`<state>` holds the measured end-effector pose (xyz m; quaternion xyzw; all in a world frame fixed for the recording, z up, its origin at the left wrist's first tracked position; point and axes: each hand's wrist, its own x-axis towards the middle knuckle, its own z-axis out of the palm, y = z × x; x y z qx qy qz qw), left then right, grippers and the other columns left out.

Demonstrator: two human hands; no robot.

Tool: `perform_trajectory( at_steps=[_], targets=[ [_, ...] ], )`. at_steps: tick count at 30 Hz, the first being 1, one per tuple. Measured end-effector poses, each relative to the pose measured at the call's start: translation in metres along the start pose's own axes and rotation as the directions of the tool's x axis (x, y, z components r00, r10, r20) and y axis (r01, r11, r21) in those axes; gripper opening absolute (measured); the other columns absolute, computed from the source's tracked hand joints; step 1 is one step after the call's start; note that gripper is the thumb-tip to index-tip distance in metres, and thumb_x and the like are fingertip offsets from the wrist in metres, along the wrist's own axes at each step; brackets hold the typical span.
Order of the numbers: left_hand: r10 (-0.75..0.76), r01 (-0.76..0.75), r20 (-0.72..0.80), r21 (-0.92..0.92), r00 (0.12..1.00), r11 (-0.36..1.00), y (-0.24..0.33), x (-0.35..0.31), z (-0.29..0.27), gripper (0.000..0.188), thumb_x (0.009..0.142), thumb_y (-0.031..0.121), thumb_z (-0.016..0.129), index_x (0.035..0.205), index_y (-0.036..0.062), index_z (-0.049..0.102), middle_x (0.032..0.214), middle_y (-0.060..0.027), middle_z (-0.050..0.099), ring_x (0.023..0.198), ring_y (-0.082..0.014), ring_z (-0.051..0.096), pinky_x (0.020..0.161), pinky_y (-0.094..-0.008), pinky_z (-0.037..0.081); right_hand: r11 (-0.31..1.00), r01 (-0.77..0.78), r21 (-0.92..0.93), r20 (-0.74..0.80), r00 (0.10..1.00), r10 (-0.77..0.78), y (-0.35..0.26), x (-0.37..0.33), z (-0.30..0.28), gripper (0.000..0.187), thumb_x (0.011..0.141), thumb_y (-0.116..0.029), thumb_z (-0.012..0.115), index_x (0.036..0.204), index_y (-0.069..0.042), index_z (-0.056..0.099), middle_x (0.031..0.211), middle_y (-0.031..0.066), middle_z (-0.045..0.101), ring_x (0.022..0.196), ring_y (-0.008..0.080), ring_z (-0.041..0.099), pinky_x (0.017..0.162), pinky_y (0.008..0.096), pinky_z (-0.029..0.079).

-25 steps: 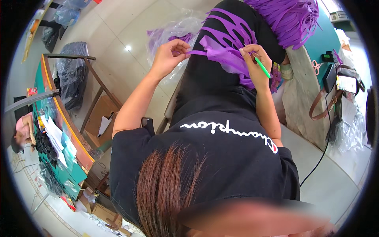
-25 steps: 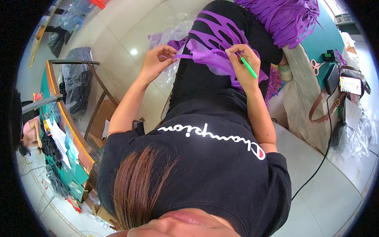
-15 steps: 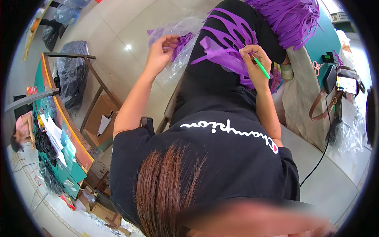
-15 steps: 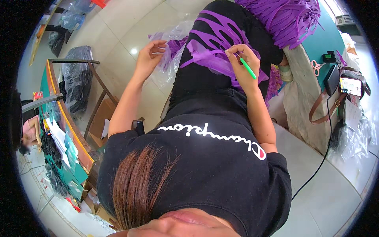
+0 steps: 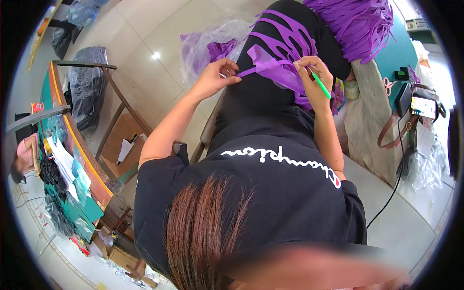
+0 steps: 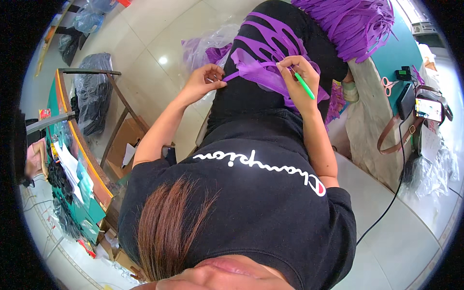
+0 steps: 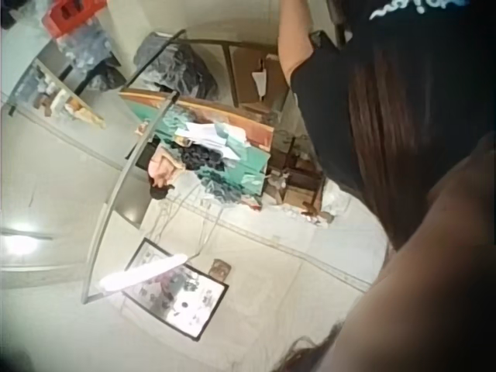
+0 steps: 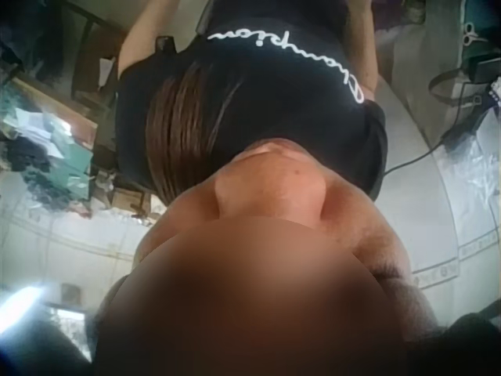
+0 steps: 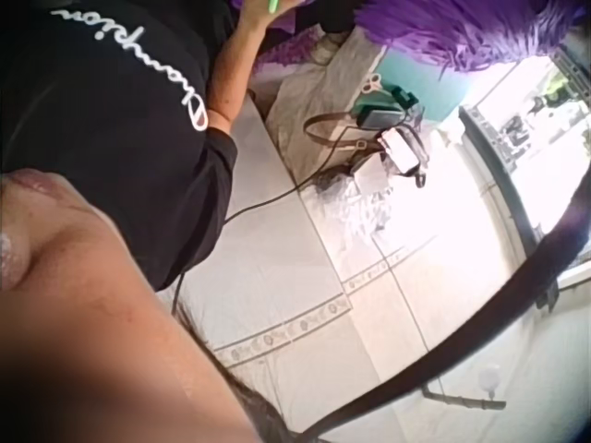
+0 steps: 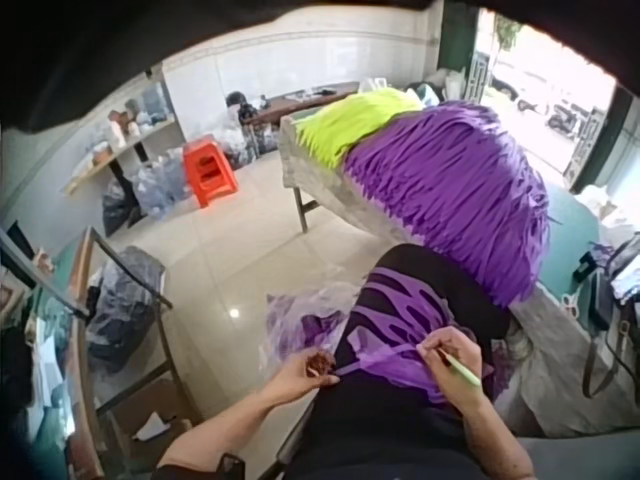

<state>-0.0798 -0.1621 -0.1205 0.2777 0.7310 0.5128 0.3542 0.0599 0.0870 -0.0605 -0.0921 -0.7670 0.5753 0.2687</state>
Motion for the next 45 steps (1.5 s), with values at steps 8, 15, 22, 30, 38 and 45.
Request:
perform_trajectory(
  at_steps=[8,15,22,30,38,45],
  targets=[
    [-0.076,-0.007,-0.103,-0.635,0.992,0.773,0.018,-0.008,-0.011,0.013,0.084,0.008,0.067,0.094,0.0028,0.062,0.087,-0.0051,0.065,0.08,-0.013,0.061,0.075,-0.0266,0.049,0.996,-0.071,-0.051,-0.046,0.997,0.069,-0.002,-0.003,-0.015,0.008,0.083,0.005,0.065,0.086,0.0,0.06,0.089,0.0024,0.061,0.073,0.0019,0.054,0.063,0.0147,0.042],
    [0.131,-0.307,-0.342,-0.534,0.931,0.788,0.085,-0.014,-0.007,0.015,0.085,0.003,0.064,0.098,-0.0013,0.059,0.094,-0.0102,0.066,0.089,-0.0175,0.063,0.087,-0.0309,0.05,0.998,-0.062,0.0,-0.059,0.996,0.062,-0.008,-0.006,-0.014,0.009,0.082,0.007,0.065,0.085,0.001,0.059,0.088,0.0037,0.062,0.067,0.0014,0.052,0.058,0.014,0.04],
    [0.149,-0.308,-0.322,-0.529,0.935,0.791,0.121,-0.016,0.007,0.021,0.084,0.0,0.064,0.103,-0.0026,0.054,0.09,-0.0119,0.066,0.085,-0.0185,0.065,0.082,-0.0298,0.053,0.995,-0.052,0.081,-0.01,0.999,0.053,-0.021,-0.009,-0.013,0.01,0.081,0.008,0.064,0.083,0.001,0.058,0.089,0.0046,0.062,0.065,0.001,0.051,0.053,0.0137,0.038],
    [0.144,-0.356,-0.481,-0.384,0.865,0.852,0.115,-0.003,0.002,0.029,0.082,0.0,0.067,0.105,-0.0024,0.05,0.082,-0.0115,0.067,0.077,-0.0147,0.066,0.073,-0.025,0.053,0.957,0.216,-0.191,0.191,0.965,-0.179,-0.033,-0.011,-0.015,0.021,0.073,0.0,0.073,0.085,-0.001,0.056,0.093,0.0099,0.063,0.079,0.0158,0.061,0.064,0.0236,0.046],
    [0.02,-0.292,-0.552,-0.41,0.834,0.864,0.055,0.038,-0.028,0.031,0.082,0.0,0.066,0.107,-0.0032,0.049,0.084,-0.0114,0.065,0.077,-0.0194,0.066,0.079,-0.0303,0.054,0.877,0.292,-0.382,0.301,0.936,-0.18,-0.003,-0.047,-0.019,0.022,0.073,-0.004,0.072,0.082,-0.003,0.051,0.093,0.0116,0.064,0.083,0.028,0.064,0.072,0.0325,0.05],
    [0.668,-0.561,-0.145,0.432,0.73,0.706,0.105,0.03,0.033,0.045,0.081,0.005,0.063,0.124,0.0077,0.052,0.134,-0.0141,0.045,0.128,-0.0288,0.04,0.104,-0.0413,0.032,0.998,-0.051,-0.033,0.191,0.98,0.057,-0.058,-0.059,-0.05,0.031,0.071,0.013,0.07,0.07,-0.004,0.045,0.084,0.0113,0.063,0.077,0.0152,0.06,0.07,0.0267,0.049]
  ],
)
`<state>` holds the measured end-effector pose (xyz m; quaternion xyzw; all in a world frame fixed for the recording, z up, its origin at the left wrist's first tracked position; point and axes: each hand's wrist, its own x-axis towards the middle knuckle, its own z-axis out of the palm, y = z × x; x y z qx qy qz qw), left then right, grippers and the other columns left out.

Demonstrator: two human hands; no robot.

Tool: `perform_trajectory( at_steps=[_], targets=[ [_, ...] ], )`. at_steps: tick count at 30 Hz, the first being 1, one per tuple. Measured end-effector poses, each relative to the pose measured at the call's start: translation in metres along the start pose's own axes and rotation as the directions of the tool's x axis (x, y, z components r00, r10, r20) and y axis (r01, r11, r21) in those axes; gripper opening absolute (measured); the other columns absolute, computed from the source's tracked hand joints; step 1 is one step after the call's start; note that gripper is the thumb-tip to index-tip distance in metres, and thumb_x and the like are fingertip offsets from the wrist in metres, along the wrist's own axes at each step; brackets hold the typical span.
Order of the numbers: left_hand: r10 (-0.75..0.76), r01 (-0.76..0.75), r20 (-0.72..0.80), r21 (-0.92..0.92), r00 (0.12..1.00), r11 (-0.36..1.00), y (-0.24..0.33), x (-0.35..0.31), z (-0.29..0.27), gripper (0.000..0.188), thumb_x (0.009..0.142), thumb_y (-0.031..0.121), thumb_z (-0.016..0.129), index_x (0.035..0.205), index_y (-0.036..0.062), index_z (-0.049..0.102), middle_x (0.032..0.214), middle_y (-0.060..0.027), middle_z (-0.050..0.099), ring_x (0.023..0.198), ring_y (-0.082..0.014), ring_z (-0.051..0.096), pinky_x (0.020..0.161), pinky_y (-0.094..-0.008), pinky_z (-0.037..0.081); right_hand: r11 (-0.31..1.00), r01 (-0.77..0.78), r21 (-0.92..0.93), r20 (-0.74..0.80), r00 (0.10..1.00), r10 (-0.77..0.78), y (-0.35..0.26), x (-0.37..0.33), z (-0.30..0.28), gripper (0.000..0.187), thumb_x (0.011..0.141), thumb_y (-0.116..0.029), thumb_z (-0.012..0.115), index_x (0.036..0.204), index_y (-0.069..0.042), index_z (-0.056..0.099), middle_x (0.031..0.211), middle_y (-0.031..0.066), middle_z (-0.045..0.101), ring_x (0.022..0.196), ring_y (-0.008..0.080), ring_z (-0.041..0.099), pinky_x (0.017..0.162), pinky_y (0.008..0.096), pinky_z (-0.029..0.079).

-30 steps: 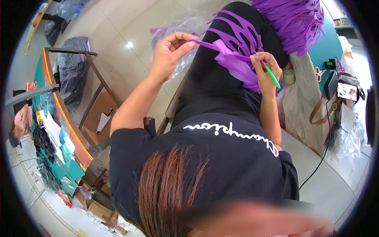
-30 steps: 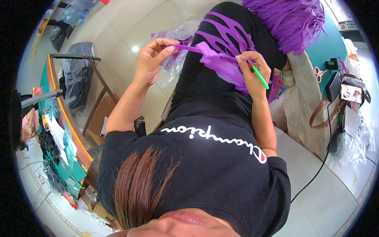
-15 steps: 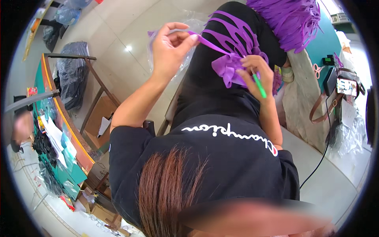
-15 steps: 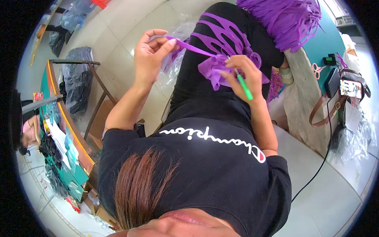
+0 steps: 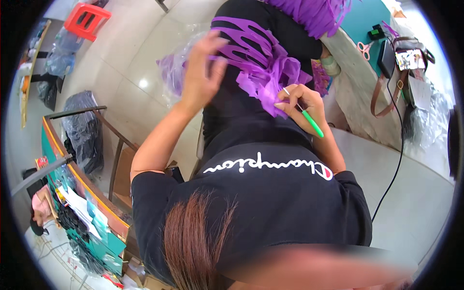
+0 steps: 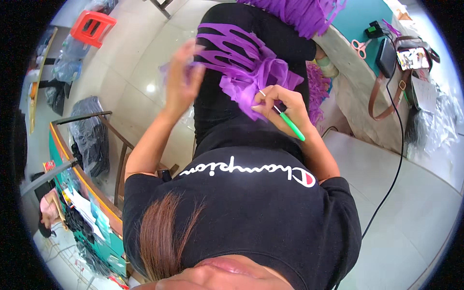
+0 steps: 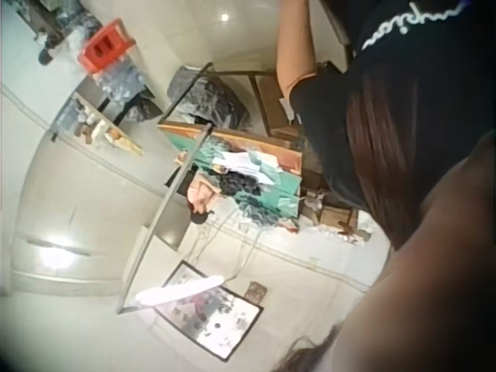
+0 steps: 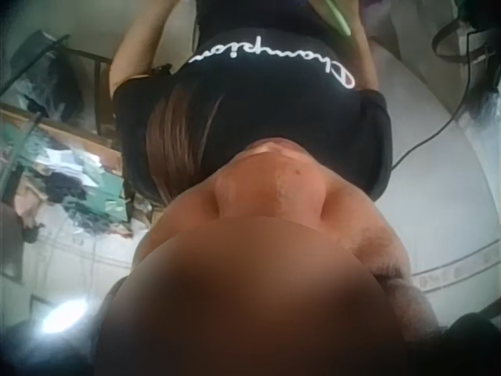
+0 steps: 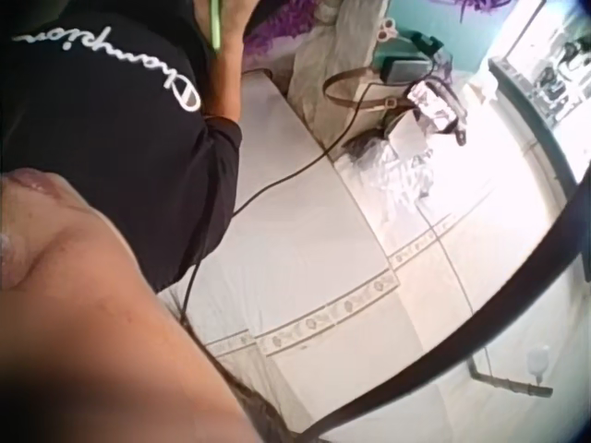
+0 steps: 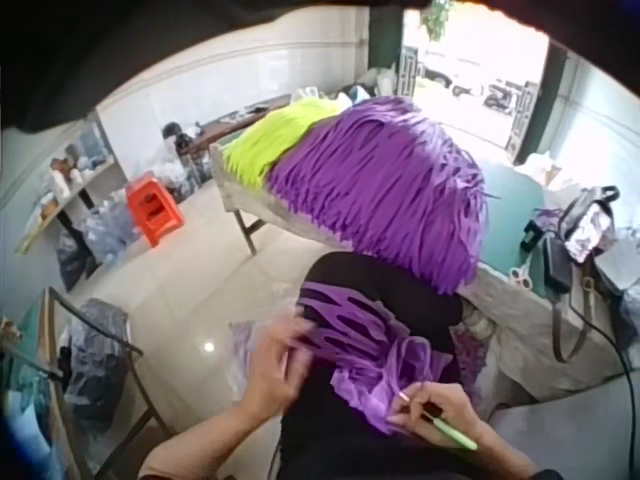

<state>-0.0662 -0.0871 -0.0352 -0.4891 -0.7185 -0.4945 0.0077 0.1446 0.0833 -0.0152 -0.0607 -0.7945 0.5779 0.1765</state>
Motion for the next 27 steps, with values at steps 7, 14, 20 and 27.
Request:
perform_trajectory(
  at_steps=[7,14,20,27],
  targets=[
    [0.144,-0.408,0.497,0.476,0.856,0.779,-0.024,-0.007,0.04,0.05,0.095,0.035,0.039,0.143,0.0224,0.036,0.151,-0.002,0.028,0.14,-0.025,0.02,0.113,-0.0417,0.008,0.992,0.042,-0.122,0.142,0.99,-0.024,-0.024,-0.022,-0.051,0.024,0.072,0.012,0.064,0.07,-0.002,0.045,0.077,0.0083,0.061,0.075,0.0217,0.062,0.078,0.0326,0.05],
    [0.143,-0.395,0.486,0.468,0.862,0.791,-0.019,-0.002,0.042,0.054,0.091,0.035,0.044,0.144,0.0245,0.035,0.151,-0.0001,0.028,0.14,-0.025,0.021,0.112,-0.0436,0.01,0.95,0.151,0.272,-0.011,0.988,-0.154,-0.054,-0.085,-0.147,0.03,0.073,0.003,0.063,0.062,-0.012,0.038,0.069,0.0066,0.052,0.062,0.019,0.052,0.098,0.0571,0.04],
    [0.21,-0.331,0.37,0.305,0.905,0.893,-0.02,-0.001,0.045,0.034,0.084,0.015,0.06,0.118,0.0204,0.063,0.143,-0.0016,0.043,0.137,-0.0267,0.029,0.111,-0.0442,0.015,0.741,0.233,0.63,-0.262,0.962,-0.08,-0.039,-0.069,-0.131,0.031,0.073,-0.007,0.064,0.066,-0.017,0.036,0.066,0.0006,0.041,0.058,0.0142,0.045,0.086,0.0452,0.049],
    [0.222,-0.25,0.232,0.097,0.947,0.963,0.022,0.012,0.026,0.015,0.088,0.012,0.058,0.1,0.0114,0.067,0.096,0.0,0.067,0.106,-0.0203,0.057,0.104,-0.0428,0.026,0.808,0.2,0.554,-0.28,0.959,-0.046,-0.042,-0.065,-0.121,0.04,0.07,-0.017,0.071,0.064,-0.016,0.032,0.065,0.0006,0.042,0.053,0.0106,0.036,0.052,0.0256,0.032]
  ],
)
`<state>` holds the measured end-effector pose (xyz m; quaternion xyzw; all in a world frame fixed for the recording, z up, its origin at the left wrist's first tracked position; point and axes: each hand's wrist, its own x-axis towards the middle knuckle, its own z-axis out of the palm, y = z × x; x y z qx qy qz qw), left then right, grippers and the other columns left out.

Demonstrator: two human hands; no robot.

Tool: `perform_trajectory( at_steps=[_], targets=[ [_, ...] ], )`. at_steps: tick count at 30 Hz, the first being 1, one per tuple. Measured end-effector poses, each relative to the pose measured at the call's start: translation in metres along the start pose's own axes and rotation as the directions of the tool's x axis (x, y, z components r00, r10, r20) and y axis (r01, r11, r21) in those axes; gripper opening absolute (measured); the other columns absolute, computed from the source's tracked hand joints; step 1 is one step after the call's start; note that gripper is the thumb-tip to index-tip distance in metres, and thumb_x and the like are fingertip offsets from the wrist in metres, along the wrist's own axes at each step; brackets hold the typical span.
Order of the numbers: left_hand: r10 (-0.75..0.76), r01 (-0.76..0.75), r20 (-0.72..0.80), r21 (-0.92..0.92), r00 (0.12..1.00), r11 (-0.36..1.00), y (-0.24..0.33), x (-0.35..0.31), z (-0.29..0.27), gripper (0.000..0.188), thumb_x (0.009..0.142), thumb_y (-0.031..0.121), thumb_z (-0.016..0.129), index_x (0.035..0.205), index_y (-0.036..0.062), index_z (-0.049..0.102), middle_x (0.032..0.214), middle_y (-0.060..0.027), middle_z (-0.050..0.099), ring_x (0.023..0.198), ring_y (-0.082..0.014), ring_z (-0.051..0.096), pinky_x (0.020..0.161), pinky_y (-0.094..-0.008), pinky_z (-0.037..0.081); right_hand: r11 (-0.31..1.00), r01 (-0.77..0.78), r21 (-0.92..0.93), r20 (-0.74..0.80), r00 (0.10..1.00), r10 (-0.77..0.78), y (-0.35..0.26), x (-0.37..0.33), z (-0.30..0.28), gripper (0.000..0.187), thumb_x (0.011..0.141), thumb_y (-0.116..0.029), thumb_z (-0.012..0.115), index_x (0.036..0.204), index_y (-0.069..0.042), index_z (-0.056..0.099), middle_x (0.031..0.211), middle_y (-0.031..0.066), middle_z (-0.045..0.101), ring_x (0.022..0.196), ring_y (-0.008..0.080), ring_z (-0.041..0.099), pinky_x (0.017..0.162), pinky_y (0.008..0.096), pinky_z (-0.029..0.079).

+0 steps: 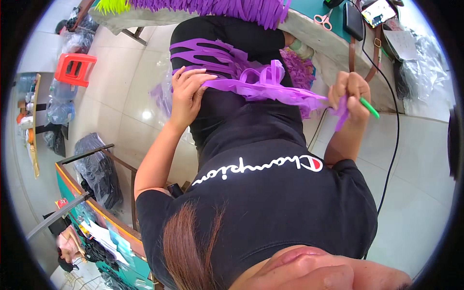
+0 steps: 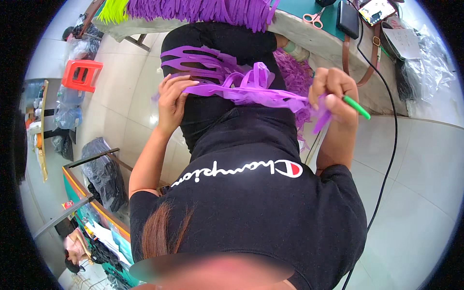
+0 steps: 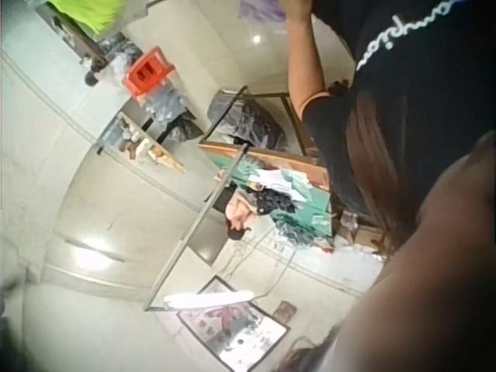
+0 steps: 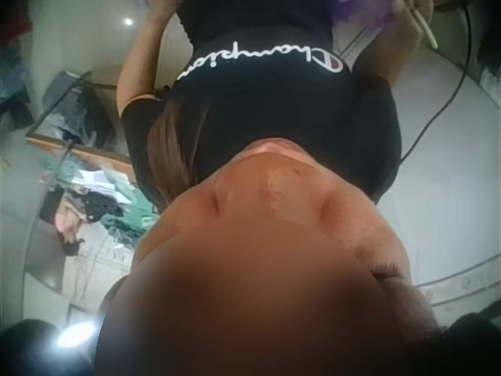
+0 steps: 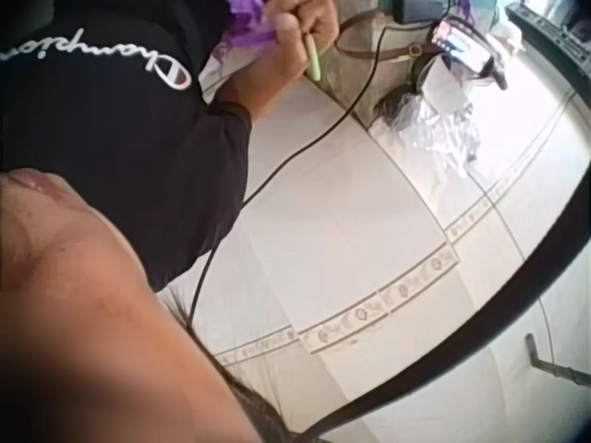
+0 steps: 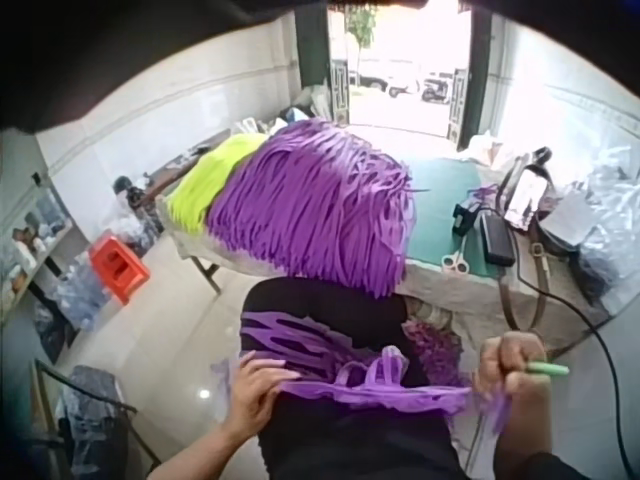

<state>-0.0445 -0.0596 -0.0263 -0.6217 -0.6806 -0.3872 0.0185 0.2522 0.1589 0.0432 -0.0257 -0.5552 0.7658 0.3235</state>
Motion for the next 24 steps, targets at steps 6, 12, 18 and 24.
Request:
perform_trajectory(
  at_steps=[6,12,18,24],
  targets=[
    [-0.093,0.107,0.054,-0.427,0.994,0.898,0.04,0.016,-0.015,0.015,0.091,0.007,0.054,0.1,0.0054,0.066,0.094,-0.0055,0.066,0.096,-0.0194,0.06,0.089,-0.0347,0.044,0.667,-0.02,-0.745,0.313,0.872,0.376,-0.007,0.004,0.01,0.04,0.069,0.0,0.073,0.065,-0.007,0.034,0.073,0.0071,0.058,0.06,0.0163,0.049,0.049,0.0268,0.034],
    [-0.257,0.41,0.326,-0.603,0.91,0.684,0.059,0.019,-0.02,0.019,0.097,0.009,0.046,0.103,0.0012,0.062,0.086,-0.0056,0.064,0.078,-0.0126,0.058,0.072,-0.0226,0.045,0.744,-0.058,-0.665,0.347,0.859,0.377,-0.01,-0.002,0.009,0.04,0.07,0.001,0.072,0.064,-0.007,0.034,0.073,0.0097,0.059,0.059,0.017,0.05,0.05,0.0261,0.035],
    [-0.348,0.554,0.439,-0.732,0.828,0.396,0.061,0.03,-0.012,0.024,0.099,0.017,0.043,0.107,0.0016,0.06,0.076,-0.0047,0.062,0.066,-0.0072,0.053,0.062,-0.019,0.04,0.859,0.052,-0.509,0.026,0.999,-0.045,-0.015,-0.016,-0.015,0.033,0.078,-0.014,0.067,0.069,-0.011,0.035,0.079,0.0104,0.052,0.056,0.0071,0.038,0.05,0.021,0.034],
    [-0.377,0.554,0.465,-0.814,0.801,0.173,0.064,0.062,-0.003,0.025,0.099,0.014,0.041,0.113,-0.001,0.056,0.095,-0.0127,0.064,0.083,-0.0163,0.063,0.07,-0.0238,0.048,0.99,-0.042,0.136,-0.164,0.984,0.064,-0.02,0.004,-0.054,0.022,0.084,-0.012,0.06,0.08,-0.01,0.038,0.083,0.0044,0.044,0.055,0.0043,0.031,0.048,0.02,0.03]
  ],
)
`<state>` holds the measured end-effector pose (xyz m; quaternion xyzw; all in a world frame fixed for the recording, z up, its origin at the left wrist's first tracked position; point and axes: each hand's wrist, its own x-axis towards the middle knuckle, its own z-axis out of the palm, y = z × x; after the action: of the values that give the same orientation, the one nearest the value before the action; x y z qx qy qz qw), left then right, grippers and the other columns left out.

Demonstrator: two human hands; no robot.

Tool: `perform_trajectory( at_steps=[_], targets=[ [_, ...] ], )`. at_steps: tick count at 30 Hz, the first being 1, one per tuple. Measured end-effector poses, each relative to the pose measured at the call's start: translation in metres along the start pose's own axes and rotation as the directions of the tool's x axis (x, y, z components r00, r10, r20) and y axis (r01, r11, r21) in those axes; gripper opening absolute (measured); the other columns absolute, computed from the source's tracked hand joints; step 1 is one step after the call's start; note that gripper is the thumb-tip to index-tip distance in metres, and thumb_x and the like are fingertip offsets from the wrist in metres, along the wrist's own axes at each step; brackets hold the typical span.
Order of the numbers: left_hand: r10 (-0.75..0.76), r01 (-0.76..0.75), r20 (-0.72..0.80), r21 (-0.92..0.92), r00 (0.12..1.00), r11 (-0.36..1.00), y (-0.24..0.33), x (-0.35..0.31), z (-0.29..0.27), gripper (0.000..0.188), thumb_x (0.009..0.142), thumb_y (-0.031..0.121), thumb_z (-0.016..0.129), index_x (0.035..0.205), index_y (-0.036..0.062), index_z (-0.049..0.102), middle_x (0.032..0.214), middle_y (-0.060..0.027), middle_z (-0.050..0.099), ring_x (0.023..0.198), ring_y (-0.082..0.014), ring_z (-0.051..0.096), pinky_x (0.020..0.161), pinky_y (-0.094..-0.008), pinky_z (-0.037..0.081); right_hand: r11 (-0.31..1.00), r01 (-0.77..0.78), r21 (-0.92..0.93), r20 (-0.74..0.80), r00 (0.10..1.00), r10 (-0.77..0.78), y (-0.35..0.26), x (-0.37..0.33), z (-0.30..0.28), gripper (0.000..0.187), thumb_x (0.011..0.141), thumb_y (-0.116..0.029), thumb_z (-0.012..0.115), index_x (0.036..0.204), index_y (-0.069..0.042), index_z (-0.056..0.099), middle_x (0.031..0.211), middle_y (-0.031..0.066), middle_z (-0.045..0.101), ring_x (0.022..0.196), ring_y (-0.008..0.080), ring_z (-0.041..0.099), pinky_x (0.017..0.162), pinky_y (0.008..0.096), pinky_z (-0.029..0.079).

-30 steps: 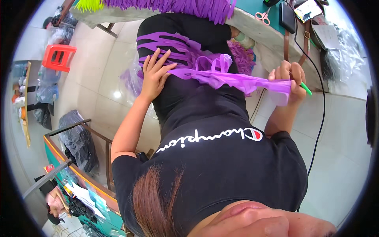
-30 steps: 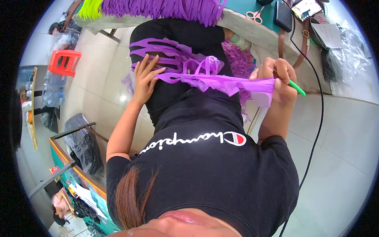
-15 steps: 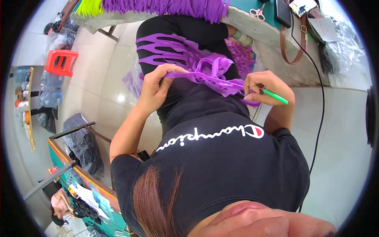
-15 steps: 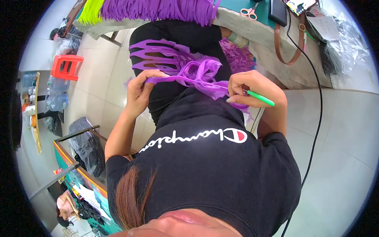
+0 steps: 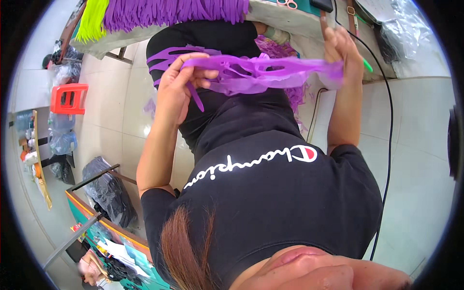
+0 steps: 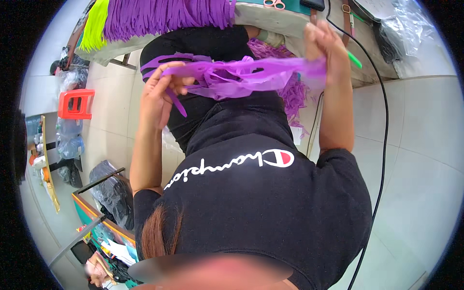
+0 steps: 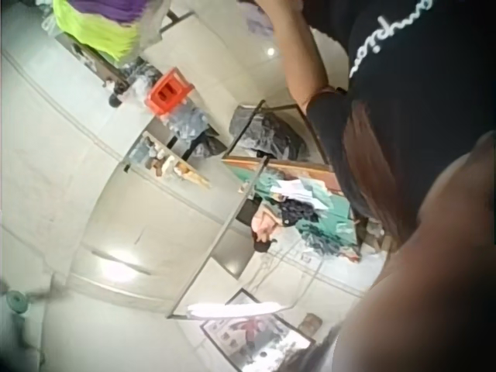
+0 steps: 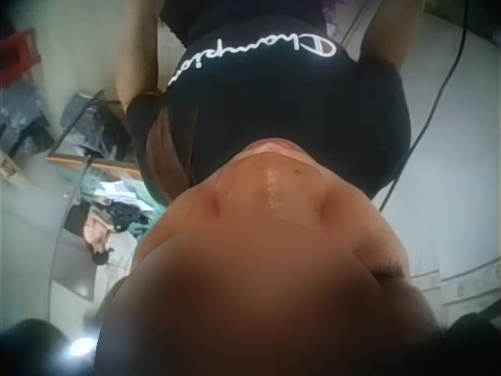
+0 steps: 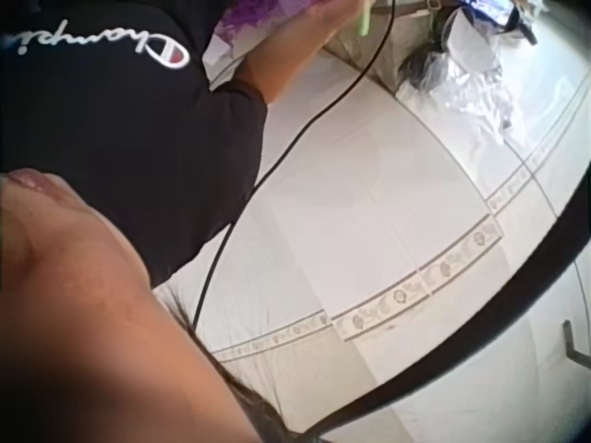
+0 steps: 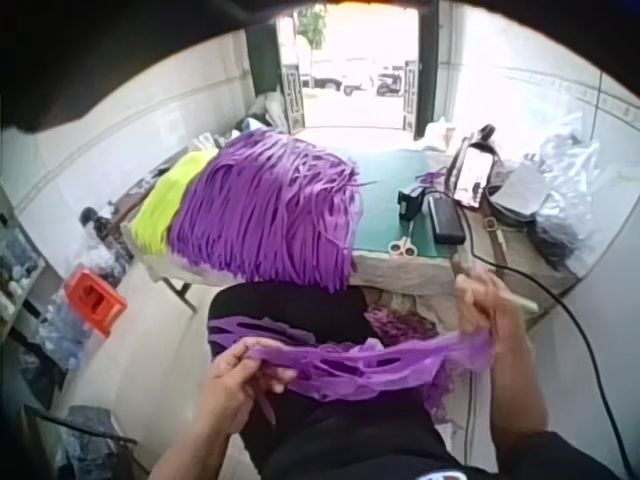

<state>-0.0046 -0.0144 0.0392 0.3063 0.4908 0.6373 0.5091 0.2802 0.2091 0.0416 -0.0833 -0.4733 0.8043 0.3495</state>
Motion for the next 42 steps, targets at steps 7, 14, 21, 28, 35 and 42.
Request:
perform_trajectory(
  at_steps=[7,14,21,28,35,42],
  targets=[
    [0.07,-0.066,0.031,-0.117,0.997,0.991,0.03,0.058,0.012,0.028,0.099,0.009,0.035,0.116,-0.006,0.052,0.115,-0.0211,0.059,0.109,-0.0315,0.059,0.092,-0.0379,0.05,0.977,0.126,0.173,0.058,0.989,-0.138,-0.063,0.079,0.008,0.014,0.095,-0.018,0.048,0.088,-0.006,0.05,0.083,0.0039,0.053,0.049,0.0098,0.038,0.044,0.0237,0.033],
    [0.286,-0.283,0.015,-0.103,0.958,0.954,0.061,0.059,0.016,0.031,0.098,0.006,0.034,0.12,-0.0098,0.049,0.124,-0.0278,0.051,0.119,-0.0384,0.051,0.103,-0.0428,0.042,0.985,0.117,0.128,0.355,0.922,-0.155,-0.09,0.07,0.084,0.014,0.093,-0.011,0.051,0.081,-0.008,0.044,0.078,0.0036,0.05,0.05,0.0084,0.039,0.047,0.0221,0.037],
    [0.244,-0.236,0.218,-0.06,0.945,0.97,0.033,0.021,0.025,0.028,0.099,0.012,0.038,0.113,-0.0063,0.055,0.12,-0.0222,0.057,0.113,-0.0284,0.057,0.1,-0.0382,0.043,0.513,0.38,-0.77,0.629,0.588,0.509,-0.037,-0.014,0.075,0.041,0.076,-0.023,0.074,0.064,-0.007,0.038,0.085,0.0136,0.066,0.087,0.0312,0.063,0.076,0.0406,0.048],
    [0.175,-0.182,0.241,0.007,0.954,0.983,0.024,0.007,0.045,0.031,0.098,0.012,0.039,0.117,-0.0091,0.051,0.127,-0.0256,0.051,0.118,-0.0328,0.053,0.102,-0.0388,0.042,0.276,0.26,-0.925,0.196,0.951,-0.239,0.06,-0.001,0.093,0.025,0.073,-0.002,0.073,0.071,-0.002,0.048,0.078,0.0094,0.063,0.073,0.0207,0.062,0.066,0.0308,0.049],
    [0.147,-0.15,0.197,-0.001,0.969,0.989,0.028,0.005,0.047,0.035,0.098,0.012,0.037,0.123,-0.0098,0.049,0.128,-0.0247,0.05,0.119,-0.0326,0.052,0.1,-0.0365,0.044,0.194,0.208,-0.959,0.1,0.885,-0.455,0.089,0.011,0.082,0.019,0.073,0.0,0.07,0.073,-0.001,0.051,0.067,0.0087,0.055,0.065,0.0223,0.059,0.062,0.0301,0.047],
    [0.203,-0.193,0.03,-0.188,0.979,0.963,0.04,0.015,0.026,0.034,0.099,0.011,0.036,0.119,-0.0107,0.051,0.122,-0.0239,0.055,0.115,-0.0338,0.055,0.099,-0.0389,0.045,0.145,-0.034,-0.989,-0.079,0.943,-0.323,0.075,-0.017,0.02,0.023,0.074,-0.004,0.068,0.071,-0.002,0.045,0.061,0.0092,0.05,0.054,0.0218,0.046,0.055,0.0309,0.041]
  ],
)
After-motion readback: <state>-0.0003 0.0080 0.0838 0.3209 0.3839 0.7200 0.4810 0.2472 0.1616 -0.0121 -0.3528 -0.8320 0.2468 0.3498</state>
